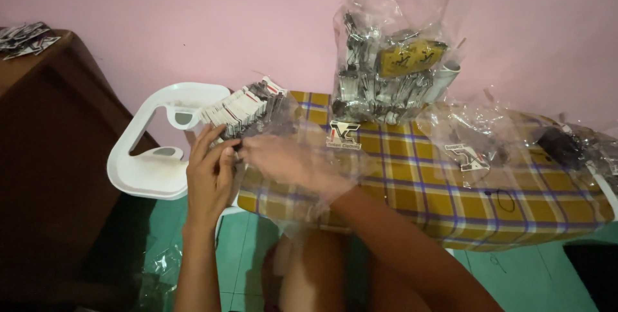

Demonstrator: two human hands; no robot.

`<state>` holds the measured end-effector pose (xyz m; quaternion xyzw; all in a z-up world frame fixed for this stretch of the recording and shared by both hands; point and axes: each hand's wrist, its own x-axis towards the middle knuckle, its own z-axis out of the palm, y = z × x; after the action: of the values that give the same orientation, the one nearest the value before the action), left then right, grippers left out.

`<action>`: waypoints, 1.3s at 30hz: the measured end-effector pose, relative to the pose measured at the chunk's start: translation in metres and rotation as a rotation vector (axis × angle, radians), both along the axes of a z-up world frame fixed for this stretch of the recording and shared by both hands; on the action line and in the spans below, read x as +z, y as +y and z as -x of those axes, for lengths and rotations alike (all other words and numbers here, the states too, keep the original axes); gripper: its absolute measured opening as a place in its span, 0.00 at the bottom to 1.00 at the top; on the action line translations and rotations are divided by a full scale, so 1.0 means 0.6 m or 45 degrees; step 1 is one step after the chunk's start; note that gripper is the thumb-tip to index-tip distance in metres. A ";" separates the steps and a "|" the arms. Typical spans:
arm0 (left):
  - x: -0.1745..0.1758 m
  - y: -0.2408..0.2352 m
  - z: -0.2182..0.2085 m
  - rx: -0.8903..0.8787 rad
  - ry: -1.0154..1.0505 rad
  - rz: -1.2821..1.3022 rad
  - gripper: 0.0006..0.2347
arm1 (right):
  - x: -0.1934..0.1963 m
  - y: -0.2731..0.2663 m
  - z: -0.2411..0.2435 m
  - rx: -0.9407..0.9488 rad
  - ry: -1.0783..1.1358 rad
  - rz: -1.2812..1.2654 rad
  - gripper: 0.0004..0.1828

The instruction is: The person places small rectangular stickers and black hair ties into clear plastic bags on a plaid-covered table. They handle the items one at a time, arranging them inside the bags and occasionally adjusting the contents.

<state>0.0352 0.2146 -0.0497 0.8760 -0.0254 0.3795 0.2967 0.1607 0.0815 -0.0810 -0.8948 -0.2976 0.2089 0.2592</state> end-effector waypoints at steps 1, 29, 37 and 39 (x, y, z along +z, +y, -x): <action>-0.008 -0.001 -0.003 -0.032 -0.062 0.092 0.11 | -0.005 0.006 -0.013 0.315 -0.448 -0.014 0.28; -0.026 0.000 -0.008 -0.079 -0.239 0.317 0.07 | -0.129 -0.069 0.031 0.230 -1.253 -0.466 0.19; -0.018 -0.022 0.011 -0.026 -0.273 0.291 0.09 | -0.120 -0.154 0.071 0.505 -0.913 -0.652 0.41; 0.004 -0.076 0.047 0.003 -0.246 0.343 0.10 | -0.076 -0.211 0.107 0.584 -0.563 -0.850 0.48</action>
<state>0.0069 0.1690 -0.0475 0.7879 -0.0018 0.4621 0.4071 0.0966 -0.0449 -0.1266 -0.6964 -0.5871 -0.0423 0.4106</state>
